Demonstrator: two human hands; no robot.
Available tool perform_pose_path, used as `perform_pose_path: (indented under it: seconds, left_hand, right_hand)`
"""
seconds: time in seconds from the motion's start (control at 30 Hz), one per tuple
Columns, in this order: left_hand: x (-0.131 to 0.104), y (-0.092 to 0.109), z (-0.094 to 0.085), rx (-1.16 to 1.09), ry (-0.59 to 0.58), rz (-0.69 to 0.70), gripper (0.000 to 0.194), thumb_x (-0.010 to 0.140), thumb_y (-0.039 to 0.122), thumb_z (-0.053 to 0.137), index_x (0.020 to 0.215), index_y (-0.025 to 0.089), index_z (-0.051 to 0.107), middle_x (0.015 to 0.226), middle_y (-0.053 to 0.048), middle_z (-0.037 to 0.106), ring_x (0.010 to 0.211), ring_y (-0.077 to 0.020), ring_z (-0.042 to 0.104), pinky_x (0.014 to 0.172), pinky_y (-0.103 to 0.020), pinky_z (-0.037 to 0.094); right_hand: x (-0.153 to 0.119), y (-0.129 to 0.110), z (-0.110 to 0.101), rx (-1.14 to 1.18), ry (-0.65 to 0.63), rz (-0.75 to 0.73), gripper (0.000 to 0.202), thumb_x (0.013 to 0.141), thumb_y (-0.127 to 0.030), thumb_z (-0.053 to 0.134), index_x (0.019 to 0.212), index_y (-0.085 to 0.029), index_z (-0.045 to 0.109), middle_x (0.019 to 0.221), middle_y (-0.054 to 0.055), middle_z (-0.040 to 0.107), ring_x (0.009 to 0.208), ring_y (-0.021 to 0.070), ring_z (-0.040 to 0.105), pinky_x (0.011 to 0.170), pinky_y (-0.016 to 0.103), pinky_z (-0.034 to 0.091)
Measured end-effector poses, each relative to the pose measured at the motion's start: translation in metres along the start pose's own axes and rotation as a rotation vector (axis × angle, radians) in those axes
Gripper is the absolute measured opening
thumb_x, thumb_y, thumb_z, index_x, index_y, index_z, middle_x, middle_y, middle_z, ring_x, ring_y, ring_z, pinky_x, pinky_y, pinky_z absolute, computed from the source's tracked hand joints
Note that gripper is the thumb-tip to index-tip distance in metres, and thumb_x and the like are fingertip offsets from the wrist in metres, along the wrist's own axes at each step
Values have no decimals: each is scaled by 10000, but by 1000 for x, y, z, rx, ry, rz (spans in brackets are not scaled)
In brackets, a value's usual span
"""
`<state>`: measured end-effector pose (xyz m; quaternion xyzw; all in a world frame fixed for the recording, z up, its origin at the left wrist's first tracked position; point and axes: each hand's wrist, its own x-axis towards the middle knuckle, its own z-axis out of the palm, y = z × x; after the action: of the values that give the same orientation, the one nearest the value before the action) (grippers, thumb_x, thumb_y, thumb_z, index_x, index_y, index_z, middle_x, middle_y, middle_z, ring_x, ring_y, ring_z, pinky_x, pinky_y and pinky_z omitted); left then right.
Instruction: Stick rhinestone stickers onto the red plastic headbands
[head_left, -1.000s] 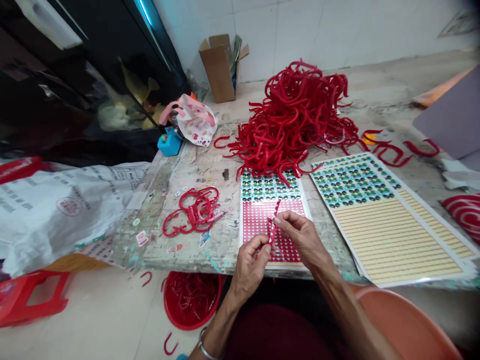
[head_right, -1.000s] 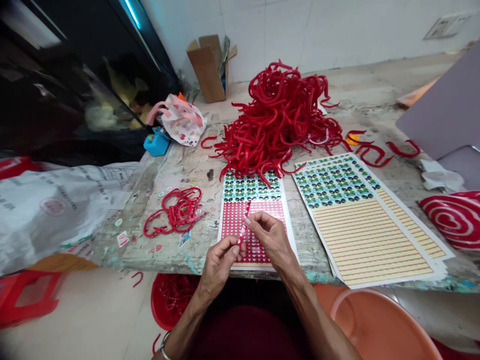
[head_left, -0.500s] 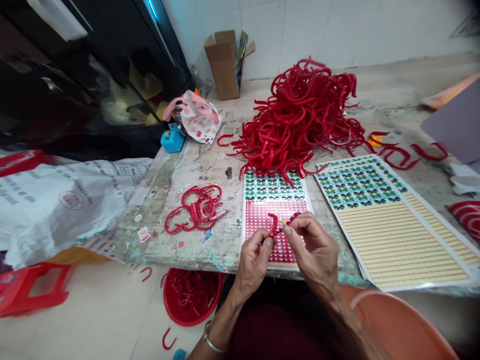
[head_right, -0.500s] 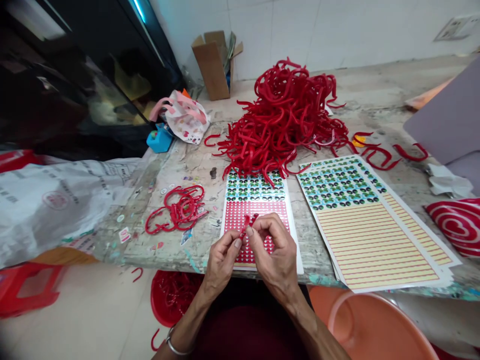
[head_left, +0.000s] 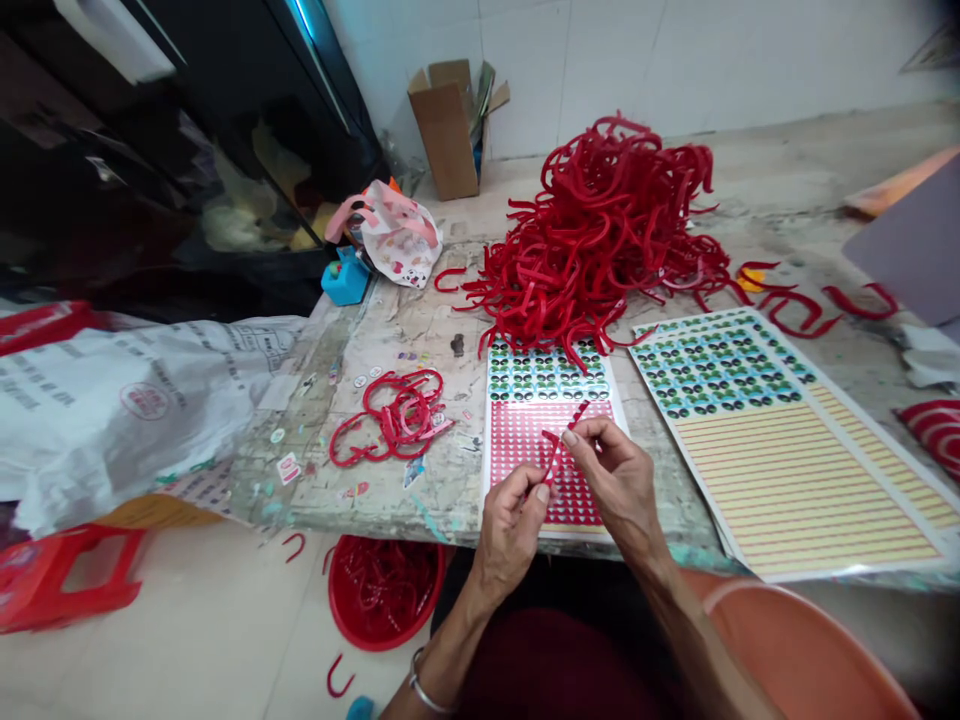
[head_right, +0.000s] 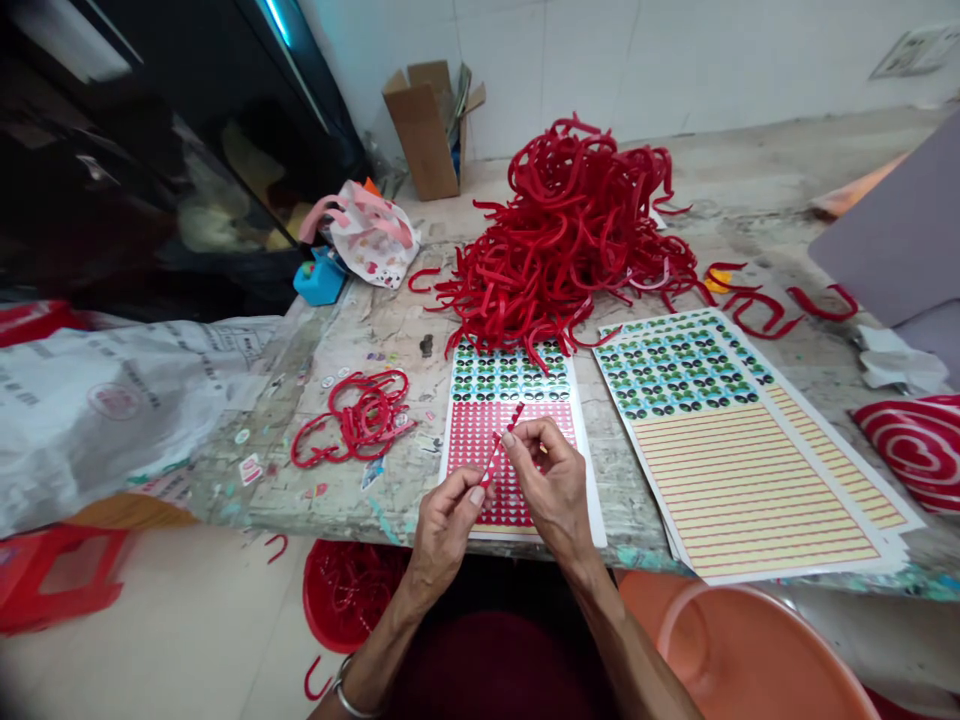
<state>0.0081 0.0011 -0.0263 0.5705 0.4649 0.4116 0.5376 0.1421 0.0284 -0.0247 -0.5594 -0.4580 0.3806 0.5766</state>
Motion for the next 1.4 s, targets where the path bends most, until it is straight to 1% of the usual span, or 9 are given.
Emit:
perform_pose_path:
  seconds: [0.2,0.33,0.5,0.63,0.83,1.03,1.13,1.3,1.4]
  left_hand:
    - [2,-2,4,-36,73,-11,230,881,318,439,724,166,508,637,26,452,598,-101,395,585,-225,325]
    - [2,-5,5,-28,134,-35,243,880,321,443,699,167,496,615,31,421,581,-100,364,568,-230,307]
    - [0,-3,3,29,68,62,220,872,282,442,697,168,510,638,17,461,608,-113,423,594,-232,336]
    - [-1,-1,0,87,-27,137,188,873,236,426,732,170,531,706,-9,518,677,-135,490,660,-246,388]
    - [1,-2,-7,272,19,228,152,831,176,487,925,162,606,1083,-110,554,1039,-221,507,909,-348,380]
    - [-1,-6,1,124,-9,-30,265,872,266,451,1072,144,575,931,-74,644,833,-180,593,761,-288,461]
    - [-2,-4,2,91,-19,-38,279,883,287,438,1062,144,597,900,-62,648,819,-172,583,750,-271,454]
    - [-2,0,-2,118,-14,53,255,879,267,448,1015,151,630,878,-60,644,817,-173,575,757,-268,442]
    - [-1,-1,-4,99,19,83,235,863,269,477,987,158,643,893,-61,641,815,-174,576,753,-268,442]
  right_hand:
    - [-2,4,0,-60,-20,14,185,797,-354,584,752,-174,583,718,4,534,617,115,475,536,231,386]
    - [-6,8,-6,-157,44,51,297,772,-380,611,993,-182,608,785,17,564,648,122,488,571,240,401]
    - [-18,7,-14,294,-309,466,247,747,-408,642,841,-180,621,640,-27,519,520,71,420,501,199,359]
    - [-17,-1,-10,487,-390,574,250,699,-390,693,687,-171,573,609,-27,520,537,80,453,531,206,389]
    - [-23,2,-6,195,-271,372,267,675,-407,707,675,-160,603,559,-35,471,491,71,358,456,203,293]
    - [-34,11,0,40,-146,281,275,685,-434,683,714,-167,622,526,-47,413,483,86,334,443,222,270]
    - [-28,12,0,49,-93,242,313,660,-405,714,837,-175,599,558,-69,371,491,79,324,455,208,279]
    - [-16,6,-4,208,-282,284,408,666,-383,719,990,-173,586,666,-28,491,588,102,453,552,227,389]
    - [-14,3,-6,320,-305,379,410,647,-374,736,984,-183,604,711,-11,534,587,94,476,524,212,391]
